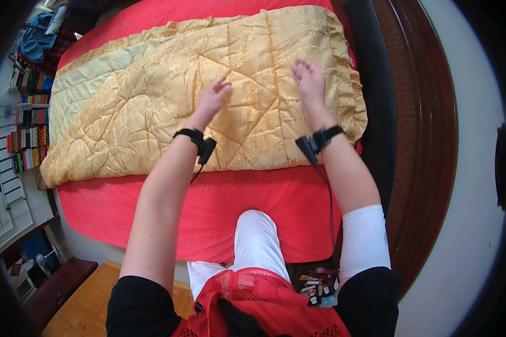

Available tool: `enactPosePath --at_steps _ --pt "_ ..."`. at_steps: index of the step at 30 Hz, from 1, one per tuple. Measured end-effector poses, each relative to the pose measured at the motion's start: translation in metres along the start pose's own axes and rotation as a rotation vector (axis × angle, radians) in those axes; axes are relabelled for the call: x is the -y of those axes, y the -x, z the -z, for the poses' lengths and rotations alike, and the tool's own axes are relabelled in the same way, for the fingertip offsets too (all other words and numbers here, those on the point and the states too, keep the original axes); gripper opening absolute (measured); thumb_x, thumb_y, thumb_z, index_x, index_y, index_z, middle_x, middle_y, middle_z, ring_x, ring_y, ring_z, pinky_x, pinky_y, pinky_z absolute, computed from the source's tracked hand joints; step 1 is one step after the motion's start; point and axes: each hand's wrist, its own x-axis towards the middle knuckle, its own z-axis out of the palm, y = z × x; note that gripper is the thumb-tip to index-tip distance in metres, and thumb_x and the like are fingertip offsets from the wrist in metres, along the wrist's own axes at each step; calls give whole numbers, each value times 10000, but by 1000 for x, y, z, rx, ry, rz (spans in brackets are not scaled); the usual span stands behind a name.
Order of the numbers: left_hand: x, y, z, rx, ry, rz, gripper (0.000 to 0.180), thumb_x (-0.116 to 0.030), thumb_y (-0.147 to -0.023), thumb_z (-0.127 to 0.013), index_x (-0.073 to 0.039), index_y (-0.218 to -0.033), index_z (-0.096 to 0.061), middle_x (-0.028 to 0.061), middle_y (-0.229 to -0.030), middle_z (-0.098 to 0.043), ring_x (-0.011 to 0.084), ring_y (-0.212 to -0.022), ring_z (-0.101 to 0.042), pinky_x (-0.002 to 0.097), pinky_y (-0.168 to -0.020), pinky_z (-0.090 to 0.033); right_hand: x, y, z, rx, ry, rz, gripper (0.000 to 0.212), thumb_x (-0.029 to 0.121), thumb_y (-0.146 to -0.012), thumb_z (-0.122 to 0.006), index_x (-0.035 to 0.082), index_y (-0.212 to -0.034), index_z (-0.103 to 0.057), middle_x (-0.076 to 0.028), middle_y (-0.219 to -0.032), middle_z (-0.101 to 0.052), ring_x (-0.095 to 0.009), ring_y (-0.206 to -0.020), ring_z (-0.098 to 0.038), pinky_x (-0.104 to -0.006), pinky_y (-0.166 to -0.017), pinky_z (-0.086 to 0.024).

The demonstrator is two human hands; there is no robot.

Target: The person sorts socks by placing rolled-up pairs into a fabric organizer on a bed and then pulls a quilt up to straighten it across the mattress.

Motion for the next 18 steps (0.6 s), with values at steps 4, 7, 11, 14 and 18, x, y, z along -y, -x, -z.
enactPosePath --at_steps 4,7,11,14,18 --pt "32 58 -31 37 77 144 516 -258 -1037 -605 -78 -1498 -457 69 -1337 -647 161 -1199 -606 300 -924 -498 -40 84 40 9 -12 -179 181 177 -1027 -582 7 -1038 -645 -49 -920 -702 -113 -798 -665 -251 -713 -528" --pt "67 105 -16 -34 173 211 442 -245 -1036 -603 -47 -1423 -520 84 -1269 -666 147 -1125 -637 271 -863 -529 -77 151 50 92 8 -414 196 222 -1027 -592 35 -981 -631 -47 -855 -698 -123 -723 -666 -254 -684 -527" --pt "95 155 -4 -118 268 391 311 -245 -1038 -595 -45 -1275 -605 63 -1105 -699 142 -941 -688 271 -793 -551 -114 214 78 84 60 -594 239 291 -1021 -612 55 -990 -637 -53 -863 -700 -128 -688 -663 -255 -636 -527" --pt "116 191 14 -126 261 482 333 -365 -1026 -597 -60 -1151 -647 58 -1011 -719 163 -833 -709 288 -751 -552 -131 230 93 24 160 -773 340 395 -986 -659 57 -1018 -638 -56 -885 -682 -147 -690 -662 -277 -629 -538" --pt "136 228 43 6 179 906 676 -652 -924 -605 -59 -1248 -609 113 -1113 -705 221 -922 -708 355 -771 -539 -140 230 114 -454 86 -686 688 541 -863 -769 47 -1246 -481 -130 -1133 -569 -242 -987 -606 -390 -752 -539"
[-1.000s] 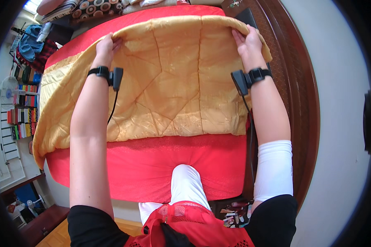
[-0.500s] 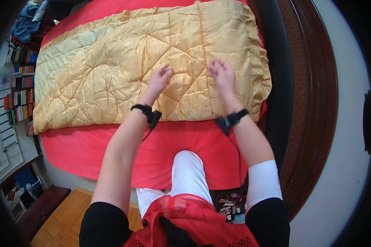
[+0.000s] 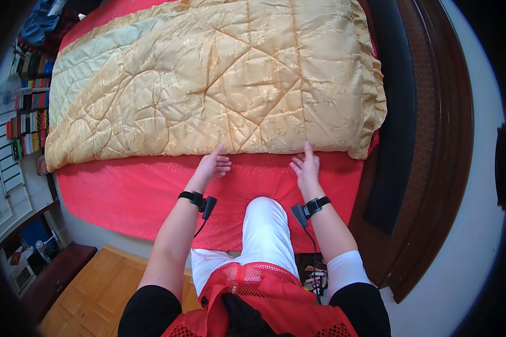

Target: The person sorts socks by placing rolled-up pairs into a fabric organizer on a bed and then pulls a quilt up to straighten it across the mattress.

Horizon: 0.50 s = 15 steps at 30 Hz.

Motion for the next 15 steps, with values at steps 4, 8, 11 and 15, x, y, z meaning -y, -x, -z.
enactPosePath --at_steps 4,8,11,15 --pt "18 7 32 -140 458 -117 783 -553 -910 -698 -61 -1455 -426 185 -1407 -524 305 -1223 -580 431 -945 -513 25 -23 16 54 -260 112 682 557 -837 -788 100 -1254 -502 -75 -1171 -586 -229 -1013 -579 -456 -895 -462" --pt "4 -13 50 -227 616 -329 530 -330 -930 -742 -85 -1350 -531 101 -1329 -599 253 -1182 -605 432 -935 -528 38 -38 12 -61 -264 74 550 457 -831 -823 127 -1209 -598 -42 -1107 -636 -222 -952 -602 -424 -849 -492" --pt "-13 -21 63 -289 591 -440 420 -201 -915 -754 -98 -1288 -589 58 -1245 -651 211 -1111 -638 407 -873 -559 48 -41 14 -48 -344 201 417 287 -868 -801 112 -1203 -626 -61 -1088 -659 -244 -903 -639 -411 -757 -548" --pt "-16 3 56 -353 503 -607 367 -104 -890 -746 -81 -1237 -627 47 -1152 -690 200 -1000 -677 375 -785 -585 57 0 22 -44 -376 453 400 203 -881 -749 79 -1240 -623 -84 -1159 -680 -257 -967 -699 -395 -681 -620"
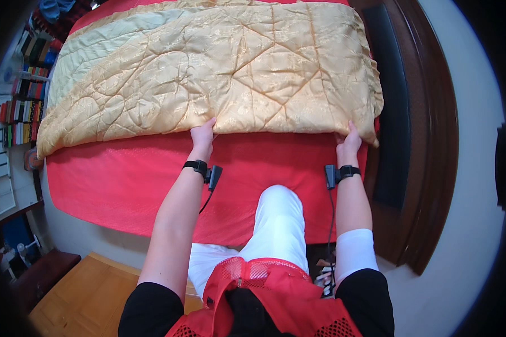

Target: The person sorts socks by placing rolled-up pairs into a fabric organizer on a bed and then pulls a quilt up to straighten it across the mattress.

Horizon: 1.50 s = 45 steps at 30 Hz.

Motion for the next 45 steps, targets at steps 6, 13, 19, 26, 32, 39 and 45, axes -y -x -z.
enactPosePath --at_steps 6,13,19,26,32,39,45 --pt "-42 34 22 34 -6 -65 324 -103 -876 -756 -33 -1176 -653 76 -1094 -702 211 -970 -685 391 -794 -588 38 48 -1 8 -5 154 388 168 -896 -727 47 -1247 -615 -88 -1162 -681 -241 -968 -702 -371 -690 -609" --pt "-28 64 28 19 8 -3 334 -86 -888 -737 -22 -1203 -650 76 -1125 -694 209 -1001 -678 392 -801 -588 43 38 14 84 -28 174 407 151 -896 -728 45 -1269 -605 -83 -1173 -680 -228 -1006 -699 -377 -736 -616" --pt "1 56 42 6 36 65 339 -101 -910 -731 24 -1210 -636 96 -1144 -688 208 -1004 -682 380 -828 -594 18 29 27 85 -6 176 405 140 -899 -726 43 -1275 -612 -66 -1180 -683 -198 -982 -703 -319 -700 -605" --pt "8 55 17 -84 137 39 343 -78 -919 -719 23 -1233 -622 94 -1150 -686 210 -1008 -687 353 -820 -596 24 2 27 108 50 112 439 120 -926 -710 53 -1335 -567 -68 -1241 -657 -200 -1021 -695 -315 -755 -613" --pt "20 52 11 -187 92 132 385 -69 -909 -733 -3 -1270 -617 100 -1178 -681 224 -1000 -691 364 -772 -610 7 -10 57 85 37 -9 436 96 -938 -692 69 -1352 -558 -54 -1267 -640 -197 -1061 -678 -329 -794 -609" --pt "27 29 37 -198 54 247 367 -135 -922 -744 -17 -1248 -626 86 -1148 -686 222 -1017 -682 380 -810 -599 -20 -10 65 28 75 -142 420 183 -932 -733 88 -1315 -589 -47 -1231 -653 -202 -1054 -672 -365 -816 -598" --pt "25 16 20 -194 -66 325 381 -206 -924 -754 -41 -1243 -628 76 -1158 -683 230 -1033 -674 396 -832 -602 -37 -5 62 -35 173 -295 404 331 -922 -756 108 -1226 -613 -48 -1148 -659 -215 -929 -664 -408 -828 -558"
